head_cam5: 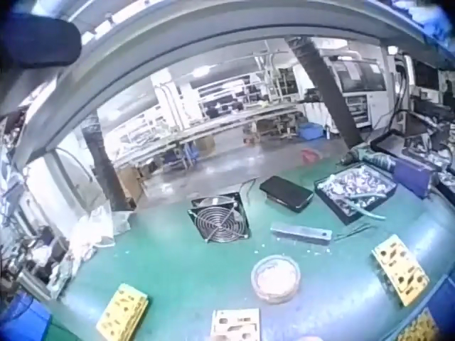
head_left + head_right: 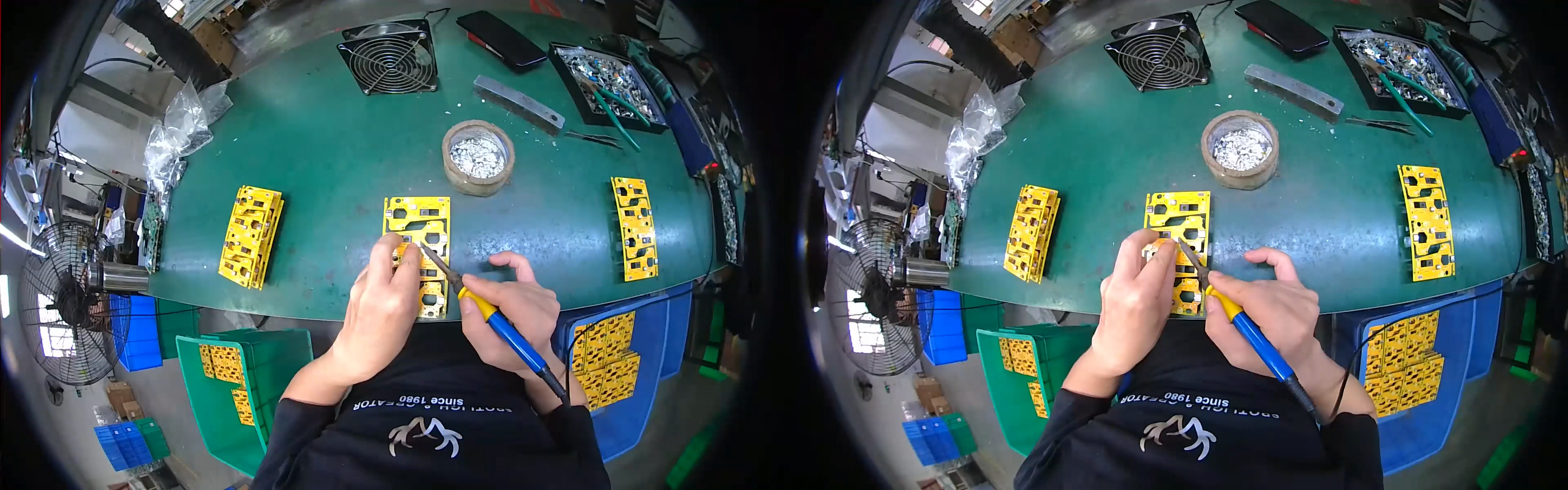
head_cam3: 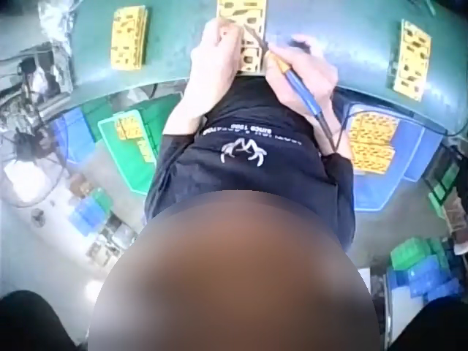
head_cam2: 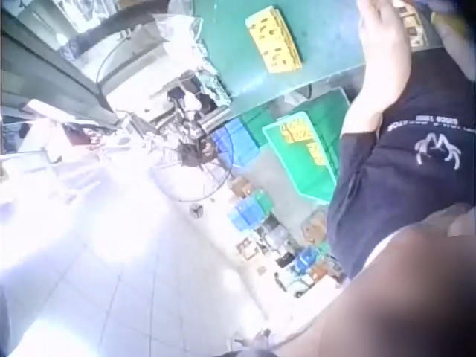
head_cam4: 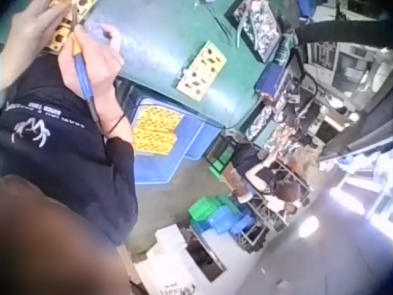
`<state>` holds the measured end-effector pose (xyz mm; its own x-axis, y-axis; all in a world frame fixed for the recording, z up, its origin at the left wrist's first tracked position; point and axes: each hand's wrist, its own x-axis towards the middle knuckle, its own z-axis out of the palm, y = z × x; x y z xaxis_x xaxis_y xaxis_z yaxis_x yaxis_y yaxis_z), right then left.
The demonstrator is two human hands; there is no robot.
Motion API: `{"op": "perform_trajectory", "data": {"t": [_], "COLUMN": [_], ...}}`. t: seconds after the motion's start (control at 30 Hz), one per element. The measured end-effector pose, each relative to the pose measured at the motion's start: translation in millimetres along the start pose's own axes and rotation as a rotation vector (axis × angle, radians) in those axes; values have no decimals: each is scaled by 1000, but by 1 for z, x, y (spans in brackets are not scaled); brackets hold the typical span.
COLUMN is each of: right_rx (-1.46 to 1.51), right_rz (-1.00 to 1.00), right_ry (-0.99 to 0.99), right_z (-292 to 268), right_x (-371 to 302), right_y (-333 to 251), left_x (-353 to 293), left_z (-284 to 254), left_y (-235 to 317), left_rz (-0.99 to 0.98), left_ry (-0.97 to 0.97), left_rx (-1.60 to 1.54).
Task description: The person solders components onto yellow printed circuit boards (PCBs) using a soldering iron and solder tin.
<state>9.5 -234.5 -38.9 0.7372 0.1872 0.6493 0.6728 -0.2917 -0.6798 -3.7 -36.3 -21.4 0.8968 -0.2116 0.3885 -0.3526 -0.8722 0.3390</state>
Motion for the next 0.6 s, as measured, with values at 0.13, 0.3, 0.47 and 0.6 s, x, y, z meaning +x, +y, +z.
{"op": "perform_trajectory", "data": {"t": [0.13,0.3,0.47,0.6], "right_rx": [-1,-2,2,14], "right_rz": [-3,10,-2,16], "right_ry": [-7,-9,-5,-4], "right_z": [1,2,0,0], "right_x": [1,0,0,-1], "right_y": [-2,-3,-5,-5], "left_x": [-2,-4,-4,-5], "left_z": [-7,-10,-16,-15], "left_y": [5,4,3,4], "left_rz": [-49,-80,-103,-103], "left_ry": [-132,-159,-325,-319], "left_rx": [16,27,-31,-30]}}
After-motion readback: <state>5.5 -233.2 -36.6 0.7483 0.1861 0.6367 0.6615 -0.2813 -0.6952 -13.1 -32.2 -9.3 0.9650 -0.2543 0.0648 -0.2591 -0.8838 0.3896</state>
